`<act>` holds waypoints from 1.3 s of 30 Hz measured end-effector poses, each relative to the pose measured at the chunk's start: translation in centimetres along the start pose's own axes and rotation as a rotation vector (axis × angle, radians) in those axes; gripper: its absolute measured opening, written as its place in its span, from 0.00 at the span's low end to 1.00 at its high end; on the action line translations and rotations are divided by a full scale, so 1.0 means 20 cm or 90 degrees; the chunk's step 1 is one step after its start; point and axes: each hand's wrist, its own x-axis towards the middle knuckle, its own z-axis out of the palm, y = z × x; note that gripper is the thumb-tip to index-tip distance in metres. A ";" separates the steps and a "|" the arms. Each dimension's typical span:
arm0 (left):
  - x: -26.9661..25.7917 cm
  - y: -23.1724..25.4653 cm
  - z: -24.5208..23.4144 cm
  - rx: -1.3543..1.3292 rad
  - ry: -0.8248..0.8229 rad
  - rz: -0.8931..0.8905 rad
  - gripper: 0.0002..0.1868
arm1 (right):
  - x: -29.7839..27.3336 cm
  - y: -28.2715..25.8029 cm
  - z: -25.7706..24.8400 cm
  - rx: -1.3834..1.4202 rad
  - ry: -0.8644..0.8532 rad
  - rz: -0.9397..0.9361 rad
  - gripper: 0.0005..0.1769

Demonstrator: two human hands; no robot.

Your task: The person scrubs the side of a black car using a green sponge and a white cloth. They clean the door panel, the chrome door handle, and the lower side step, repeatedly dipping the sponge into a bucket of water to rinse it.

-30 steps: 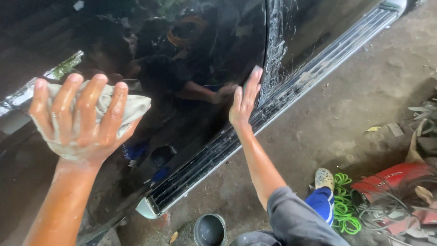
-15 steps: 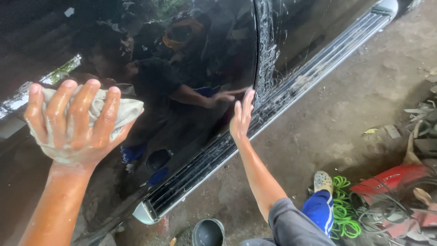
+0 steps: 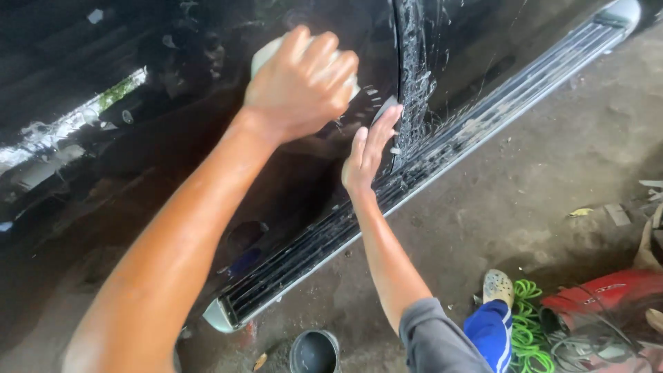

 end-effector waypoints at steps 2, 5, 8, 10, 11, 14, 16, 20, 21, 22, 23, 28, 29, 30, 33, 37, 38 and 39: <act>0.07 0.02 0.09 0.000 0.021 -0.003 0.11 | -0.09 -0.05 0.06 0.029 0.020 0.048 0.38; 0.07 0.05 0.12 -0.001 0.014 -0.006 0.12 | -0.37 -0.07 0.13 0.049 -0.012 -0.027 0.41; -0.09 0.04 -0.11 0.021 -0.038 -0.011 0.10 | -0.23 0.02 0.06 -0.009 -0.081 -0.032 0.41; -0.26 0.04 -0.36 0.030 -0.059 -0.036 0.05 | -0.03 0.09 0.01 -0.018 -0.034 0.050 0.38; -0.38 0.06 -0.42 0.030 -0.058 -0.038 0.05 | -0.07 0.01 0.06 -0.019 -0.034 0.049 0.38; -0.66 0.03 -0.64 0.081 -0.133 -0.043 0.05 | -0.25 -0.24 0.22 0.177 0.131 0.082 0.36; -0.79 0.05 -0.73 0.095 -0.167 -0.069 0.07 | -0.54 -0.30 0.27 0.117 0.065 -0.053 0.38; -1.14 0.08 -1.08 0.107 -0.110 -0.135 0.09 | -0.17 -0.16 0.10 0.039 0.043 -0.013 0.39; -1.23 0.08 -1.07 0.120 -0.103 -0.143 0.08 | -0.04 -0.08 0.08 0.040 0.067 0.026 0.38; -1.32 0.09 -1.05 0.133 -0.095 -0.151 0.08 | 0.09 0.00 0.05 0.042 0.090 0.064 0.38; -1.35 0.09 -1.03 0.136 -0.091 -0.153 0.08 | 0.02 -0.09 0.12 0.041 0.091 0.058 0.38; -1.42 0.11 -0.99 0.148 -0.070 -0.169 0.08 | -0.36 -0.36 0.28 -0.003 0.079 -0.134 0.39; -1.42 0.11 -0.99 0.149 -0.071 -0.168 0.08 | -0.27 -0.22 0.24 -0.001 0.080 -0.133 0.39; -1.42 0.11 -0.99 0.151 -0.075 -0.171 0.07 | -0.17 -0.09 0.21 0.017 0.082 -0.091 0.37; -1.42 0.10 -0.98 0.159 -0.076 -0.178 0.07 | 0.14 0.08 0.08 0.027 0.102 -0.019 0.36; -1.42 0.10 -0.96 0.177 -0.069 -0.180 0.05 | -0.15 -0.33 0.28 -0.031 0.126 0.022 0.38; -1.41 0.10 -0.96 0.175 -0.068 -0.178 0.05 | -0.20 -0.31 0.28 -0.032 0.127 0.023 0.38; -1.42 0.10 -0.97 0.168 -0.070 -0.181 0.05 | -0.27 -0.29 0.28 -0.072 0.072 -0.159 0.39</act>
